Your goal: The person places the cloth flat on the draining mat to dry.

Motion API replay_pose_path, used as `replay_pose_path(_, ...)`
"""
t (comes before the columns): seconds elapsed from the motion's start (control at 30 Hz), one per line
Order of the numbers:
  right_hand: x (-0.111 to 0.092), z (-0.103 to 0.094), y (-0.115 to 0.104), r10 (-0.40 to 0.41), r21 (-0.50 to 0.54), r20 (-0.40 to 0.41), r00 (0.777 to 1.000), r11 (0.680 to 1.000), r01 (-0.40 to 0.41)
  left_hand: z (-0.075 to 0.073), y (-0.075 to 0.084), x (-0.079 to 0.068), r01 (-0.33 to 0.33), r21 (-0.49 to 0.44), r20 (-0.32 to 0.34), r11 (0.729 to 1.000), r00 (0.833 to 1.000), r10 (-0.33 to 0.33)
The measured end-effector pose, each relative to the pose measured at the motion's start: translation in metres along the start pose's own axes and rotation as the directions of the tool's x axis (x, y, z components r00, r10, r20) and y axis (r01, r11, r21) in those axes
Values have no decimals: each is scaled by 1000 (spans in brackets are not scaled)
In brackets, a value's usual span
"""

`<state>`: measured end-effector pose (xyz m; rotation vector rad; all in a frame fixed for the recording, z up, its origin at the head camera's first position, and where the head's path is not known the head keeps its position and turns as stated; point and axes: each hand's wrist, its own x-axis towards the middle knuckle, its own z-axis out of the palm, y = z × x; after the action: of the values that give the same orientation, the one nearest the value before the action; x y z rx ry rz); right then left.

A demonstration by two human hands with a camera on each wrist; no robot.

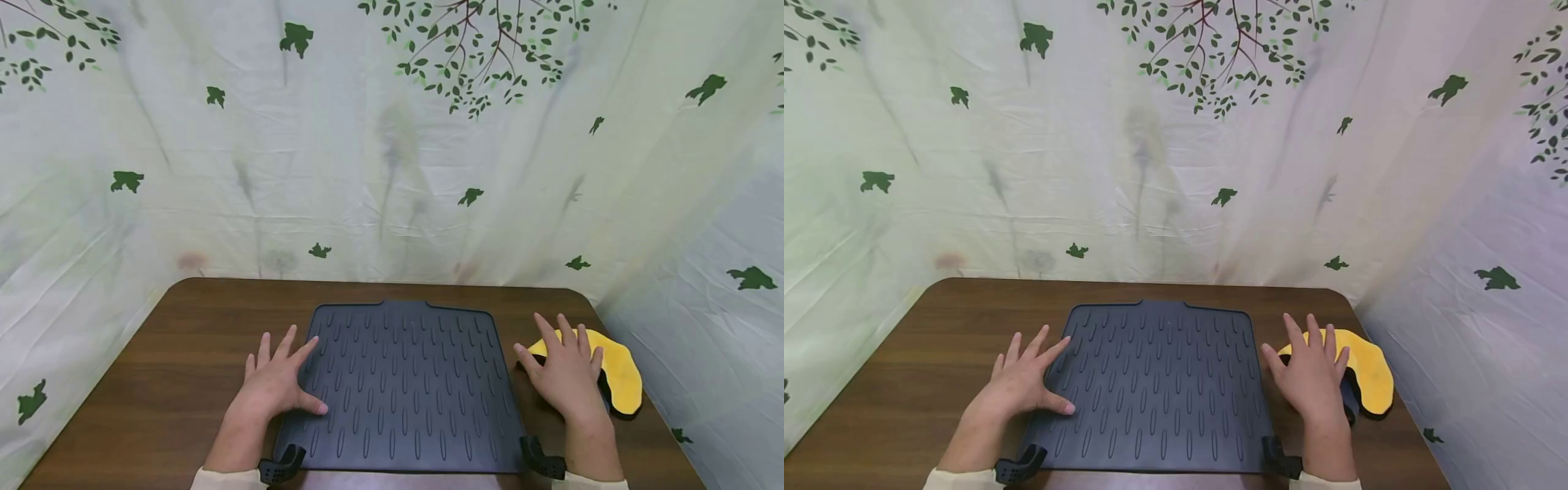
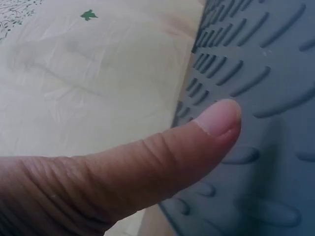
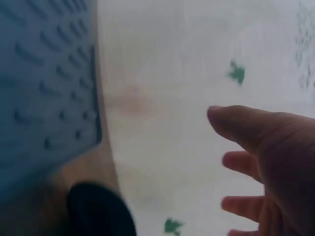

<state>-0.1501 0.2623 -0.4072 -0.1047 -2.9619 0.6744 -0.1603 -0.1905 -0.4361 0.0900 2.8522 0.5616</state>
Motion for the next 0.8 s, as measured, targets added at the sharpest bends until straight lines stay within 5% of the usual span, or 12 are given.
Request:
replay_pose_path(0.27,11,-5,42,198,106,-149,969,977,-183,5,-5,5,37,5,87,999,996,-37)
replay_pose_path(0.57,17,7,69,458,289,-357,814,883,-371,6,-8,8,56,-21,126,998,991,-53)
replay_pose_path(0.63,19,12,74,485,292,-338,807,869,-400,6,-8,9,55,-31,127,998,991,-51)
replay_pose_path(0.8,22,26,85,524,266,-177,833,840,-472,8,-7,11,66,-50,153,997,987,-58)
